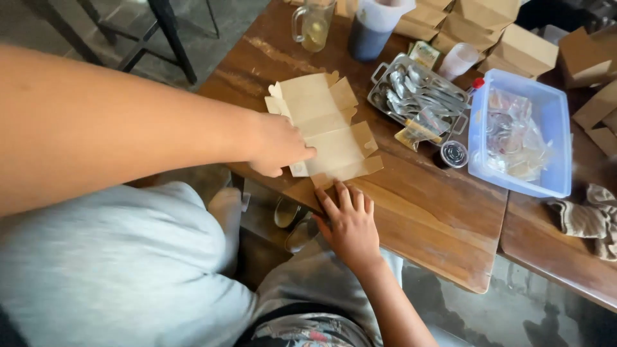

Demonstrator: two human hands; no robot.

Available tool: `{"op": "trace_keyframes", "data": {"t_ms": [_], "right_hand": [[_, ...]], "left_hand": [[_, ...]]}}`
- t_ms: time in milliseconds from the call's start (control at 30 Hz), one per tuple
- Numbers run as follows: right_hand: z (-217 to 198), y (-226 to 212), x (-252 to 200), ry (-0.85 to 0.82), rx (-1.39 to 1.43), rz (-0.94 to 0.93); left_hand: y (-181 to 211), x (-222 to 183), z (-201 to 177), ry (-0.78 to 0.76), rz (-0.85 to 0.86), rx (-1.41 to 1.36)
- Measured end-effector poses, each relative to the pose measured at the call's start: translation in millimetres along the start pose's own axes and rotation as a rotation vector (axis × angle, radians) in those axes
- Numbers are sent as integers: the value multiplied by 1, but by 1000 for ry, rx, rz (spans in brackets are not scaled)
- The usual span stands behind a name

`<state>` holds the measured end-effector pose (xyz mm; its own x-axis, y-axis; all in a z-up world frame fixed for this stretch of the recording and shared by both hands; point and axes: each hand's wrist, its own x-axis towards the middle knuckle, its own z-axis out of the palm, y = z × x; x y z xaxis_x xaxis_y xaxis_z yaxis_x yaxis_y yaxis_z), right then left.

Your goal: Assembling small cardboard boxes from flat templates and packing a small container into one of them.

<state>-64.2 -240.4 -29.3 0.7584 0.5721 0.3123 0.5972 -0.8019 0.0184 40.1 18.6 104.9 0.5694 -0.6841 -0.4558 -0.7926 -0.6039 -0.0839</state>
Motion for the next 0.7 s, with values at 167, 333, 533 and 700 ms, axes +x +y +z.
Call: {"op": "trace_keyframes", "data": {"t_ms": [167,333,533,700], "right_hand": [[-10,-8,-3,71,18,-23],[-8,-8,-2,6,5,-4],[4,-4,-6,-79,6,36],[3,-11,-3,-36,20,77]], "left_hand": [[-46,-20,-37,-31,-172,116],[-94,28,22,885,-7,-47],[-56,40,95,973,26,-474],[-59,38,119,864,25,-548]]}}
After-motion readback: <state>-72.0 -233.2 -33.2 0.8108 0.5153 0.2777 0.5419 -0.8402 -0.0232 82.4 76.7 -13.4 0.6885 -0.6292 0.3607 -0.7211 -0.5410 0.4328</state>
